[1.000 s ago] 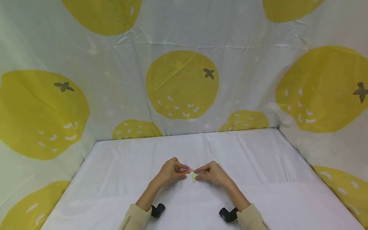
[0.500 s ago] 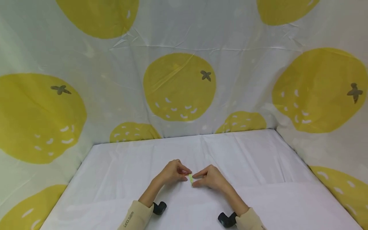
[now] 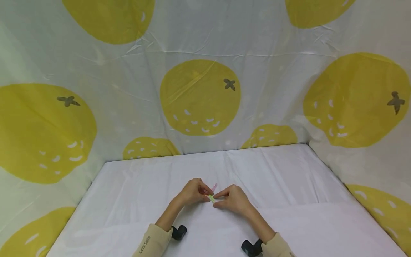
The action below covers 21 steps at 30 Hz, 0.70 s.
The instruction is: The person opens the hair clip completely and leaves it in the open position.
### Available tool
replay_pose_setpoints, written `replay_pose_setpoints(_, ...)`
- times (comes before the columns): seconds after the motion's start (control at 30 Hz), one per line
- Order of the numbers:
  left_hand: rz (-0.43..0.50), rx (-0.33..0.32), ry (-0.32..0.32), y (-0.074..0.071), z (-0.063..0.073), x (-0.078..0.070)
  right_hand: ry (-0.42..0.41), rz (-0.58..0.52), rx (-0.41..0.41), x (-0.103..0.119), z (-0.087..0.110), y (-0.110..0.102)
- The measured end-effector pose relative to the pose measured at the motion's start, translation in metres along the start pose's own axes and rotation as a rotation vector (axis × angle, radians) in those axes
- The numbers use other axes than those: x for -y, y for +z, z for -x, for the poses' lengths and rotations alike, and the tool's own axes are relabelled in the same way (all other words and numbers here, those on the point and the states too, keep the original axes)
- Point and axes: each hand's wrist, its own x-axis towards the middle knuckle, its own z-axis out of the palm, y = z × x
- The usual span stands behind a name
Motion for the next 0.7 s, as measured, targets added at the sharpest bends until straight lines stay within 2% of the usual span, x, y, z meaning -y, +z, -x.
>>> replay_pose_setpoints(0.33, 0.011, -0.027, -0.021, 0.0001, 0.0035, 0.0004, 0.019, -0.083, 0.019, -0.0013, -0.0001, -0.0034)
replay_pose_setpoints(0.7, 0.052, -0.039, -0.047, -0.0001, 0.0057, 0.0028, 0.06, -0.094, 0.001, -0.0053, -0.0021, -0.0015)
